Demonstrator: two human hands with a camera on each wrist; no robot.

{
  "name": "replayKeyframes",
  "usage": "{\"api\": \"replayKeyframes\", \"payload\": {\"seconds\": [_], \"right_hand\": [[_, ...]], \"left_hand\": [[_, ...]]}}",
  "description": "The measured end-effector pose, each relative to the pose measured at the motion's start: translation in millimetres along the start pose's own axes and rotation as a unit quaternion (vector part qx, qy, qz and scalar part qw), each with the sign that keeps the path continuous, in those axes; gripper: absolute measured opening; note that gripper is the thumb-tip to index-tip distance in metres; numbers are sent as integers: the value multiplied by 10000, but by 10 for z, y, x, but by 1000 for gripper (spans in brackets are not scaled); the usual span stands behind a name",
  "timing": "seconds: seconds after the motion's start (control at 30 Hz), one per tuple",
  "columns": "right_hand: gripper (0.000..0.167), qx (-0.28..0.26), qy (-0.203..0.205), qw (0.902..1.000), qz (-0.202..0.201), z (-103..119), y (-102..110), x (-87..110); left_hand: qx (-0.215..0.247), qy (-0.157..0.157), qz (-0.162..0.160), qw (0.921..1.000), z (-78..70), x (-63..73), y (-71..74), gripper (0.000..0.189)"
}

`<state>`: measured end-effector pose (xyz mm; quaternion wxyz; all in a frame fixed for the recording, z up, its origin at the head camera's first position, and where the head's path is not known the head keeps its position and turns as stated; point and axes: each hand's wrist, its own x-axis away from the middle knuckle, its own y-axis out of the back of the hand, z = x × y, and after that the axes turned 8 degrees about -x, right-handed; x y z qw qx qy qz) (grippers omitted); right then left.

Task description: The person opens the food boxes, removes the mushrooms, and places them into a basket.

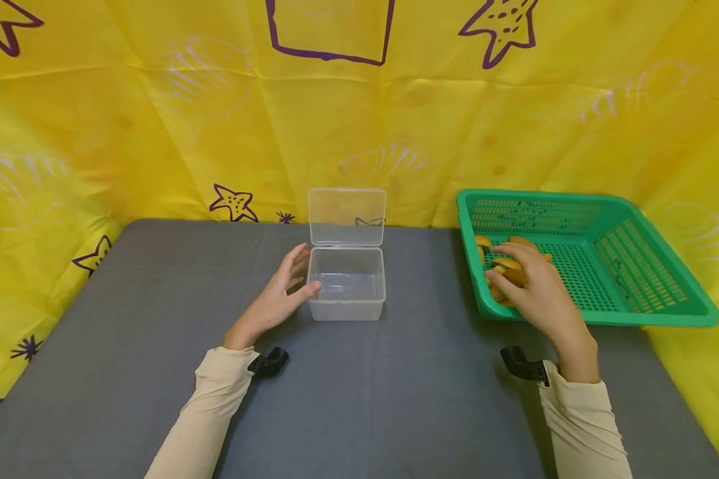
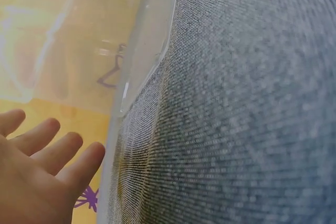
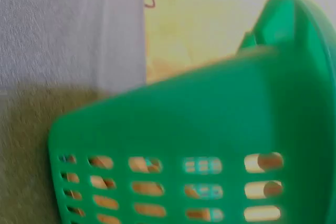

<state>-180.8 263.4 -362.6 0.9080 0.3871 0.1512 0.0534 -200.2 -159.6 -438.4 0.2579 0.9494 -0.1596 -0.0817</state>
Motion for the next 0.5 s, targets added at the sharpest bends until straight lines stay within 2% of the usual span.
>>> {"api": "replayKeyframes", "payload": {"seconds": [0.1, 0.2, 0.33, 0.5], "right_hand": [[46, 22, 55, 10000, -33, 43, -60, -19], [48, 147, 212, 9996, -139, 98, -123, -33], [47, 311, 353, 9988, -144, 187, -219, -52], [48, 431, 417, 9982, -25, 306, -401, -114]], "left_hand": [[-15, 20, -235, 9997, -8, -4, 0, 74], [-168, -111, -625, 9978, 4, -28, -20, 68], [-450, -371, -1255, 9904, 23, -58, -43, 61], [-834, -389, -1720, 9808, 32, -80, -15, 59]]}}
